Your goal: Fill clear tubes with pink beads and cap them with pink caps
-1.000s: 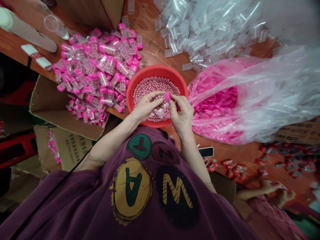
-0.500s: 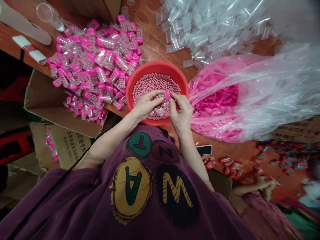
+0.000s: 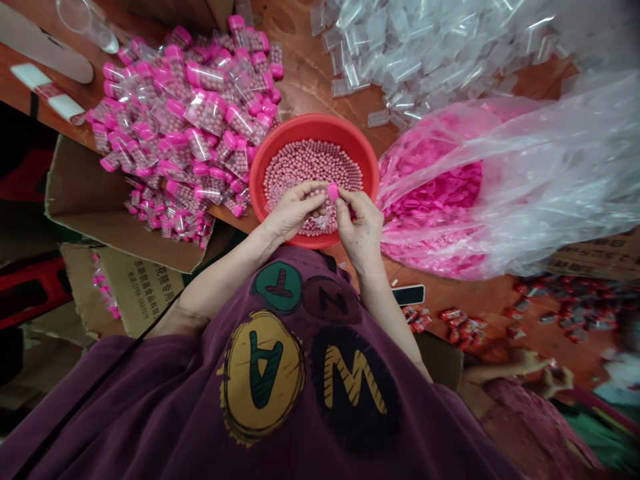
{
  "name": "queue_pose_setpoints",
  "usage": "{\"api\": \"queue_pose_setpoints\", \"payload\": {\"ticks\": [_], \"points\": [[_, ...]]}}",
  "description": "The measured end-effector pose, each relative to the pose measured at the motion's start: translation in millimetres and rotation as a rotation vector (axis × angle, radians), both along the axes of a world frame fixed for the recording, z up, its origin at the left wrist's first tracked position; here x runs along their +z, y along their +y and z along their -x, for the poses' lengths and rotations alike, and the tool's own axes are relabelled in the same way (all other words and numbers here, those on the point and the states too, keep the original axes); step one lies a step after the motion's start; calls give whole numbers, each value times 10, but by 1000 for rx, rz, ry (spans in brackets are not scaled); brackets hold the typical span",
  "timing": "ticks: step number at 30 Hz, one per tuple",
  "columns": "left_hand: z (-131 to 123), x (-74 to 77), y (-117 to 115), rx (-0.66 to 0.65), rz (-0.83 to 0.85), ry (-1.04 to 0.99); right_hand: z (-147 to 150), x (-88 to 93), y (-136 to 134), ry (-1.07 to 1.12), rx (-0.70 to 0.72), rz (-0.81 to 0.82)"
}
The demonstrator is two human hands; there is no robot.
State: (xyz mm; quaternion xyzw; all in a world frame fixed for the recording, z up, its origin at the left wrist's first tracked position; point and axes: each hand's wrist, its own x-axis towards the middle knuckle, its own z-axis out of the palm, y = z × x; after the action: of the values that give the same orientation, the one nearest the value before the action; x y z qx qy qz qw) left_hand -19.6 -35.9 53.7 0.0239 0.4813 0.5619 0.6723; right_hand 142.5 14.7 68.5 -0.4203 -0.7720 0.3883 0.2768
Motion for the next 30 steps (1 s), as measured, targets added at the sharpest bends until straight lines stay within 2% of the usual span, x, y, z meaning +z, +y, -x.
{"api": "queue_pose_setpoints", "payload": {"ticks": [5,10,12,17,20,24,30], "points": [[-34,-78,-18,-36,-38,60,-2,-49,2,1,-7,-38],[-46,-224,-25,-94,-133,261,32,-99,64,24,-6,-58],[-21,-273,-10,-161,-189,418,34,-99,69,59,-14,-39],[70,-314,33,-345,-304,1012,49,-97,24,59,-39,16],[75,-314,16,-408,-321,1204,65,-100,-7,59,-47,13],[32,-327,-24,-426,-310,1269,52,-69,-10,38,-29,-12],[-23,-328,-57,-409,-320,1198,37,1,-25,-40,34,-86]]}}
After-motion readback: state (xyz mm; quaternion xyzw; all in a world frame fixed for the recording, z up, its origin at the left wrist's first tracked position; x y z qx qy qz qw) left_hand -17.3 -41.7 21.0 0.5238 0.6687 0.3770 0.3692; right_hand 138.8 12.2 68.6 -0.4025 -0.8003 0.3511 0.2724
